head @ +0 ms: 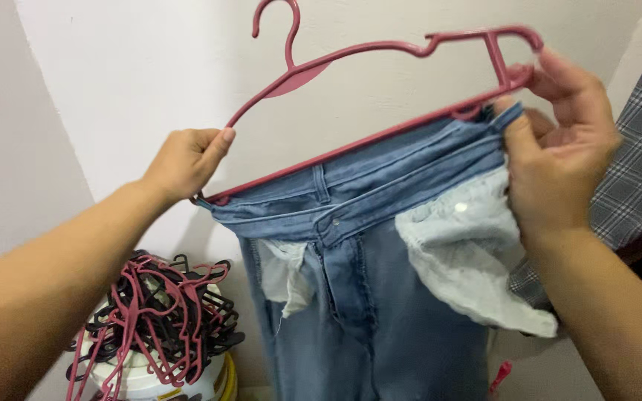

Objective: The person takes pants from a laundry basket, places each pair on a hanger, and hangs them on a wall-mounted rack. The person handles light blue jeans, dark gray pants, and olive green pants in sequence.

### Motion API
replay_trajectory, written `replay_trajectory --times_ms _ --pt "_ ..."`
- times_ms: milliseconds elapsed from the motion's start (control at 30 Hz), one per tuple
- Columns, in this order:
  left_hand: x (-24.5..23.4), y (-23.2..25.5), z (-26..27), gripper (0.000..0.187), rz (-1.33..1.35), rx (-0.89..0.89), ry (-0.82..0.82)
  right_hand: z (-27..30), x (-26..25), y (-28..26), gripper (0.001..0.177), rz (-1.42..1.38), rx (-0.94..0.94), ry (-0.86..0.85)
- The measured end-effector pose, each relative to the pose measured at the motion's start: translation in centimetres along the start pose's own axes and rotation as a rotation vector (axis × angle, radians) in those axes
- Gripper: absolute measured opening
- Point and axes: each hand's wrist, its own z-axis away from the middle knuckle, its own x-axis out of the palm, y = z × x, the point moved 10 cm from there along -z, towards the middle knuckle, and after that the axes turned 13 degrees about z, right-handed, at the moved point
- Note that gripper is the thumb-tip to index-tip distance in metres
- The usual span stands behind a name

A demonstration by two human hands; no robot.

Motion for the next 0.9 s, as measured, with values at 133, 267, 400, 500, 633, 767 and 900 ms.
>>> replay_trajectory --times_ms 133,267,400,500,633,767,900 --pt "2.1 -1.4 1.6 0.057 0.038 -0.058 0.032 -1.2 0.1 -0.7 0.025 0.114 -0.076 -0.019" --pt "2.7 -2.1 4.0 0.059 0.068 -0.287 0.169 -1.4 0.4 0.7 0.022 0.063 0.046 -0.034" --pt "3.2 8.7 2.1 0.079 0.088 0.209 0.484 -0.8 3.1 -0.2 0.016 0.09 0.014 -0.163" --pt "10.3 16.4 -0.7 0.086 0.412 0.427 -0.003 0.6 6.1 -1.0 0.017 -0.014 0.056 -0.288" --pt "13.5 17.8 -0.8 0.079 0.661 0.16 -0.216 0.7 6.6 -0.5 0.015 -0.045 0.145 -0.359" --pt "11.8 19.2 0.6 0.062 0.457 0.224 -0.162 0.5 6.3 -0.7 0.013 -0.083 0.139 -0.416" --pt "10.7 21.2 0.2 0.061 0.432 0.377 -0.184 0.0 6.1 0.5 0.013 -0.21 0.249 -0.419"
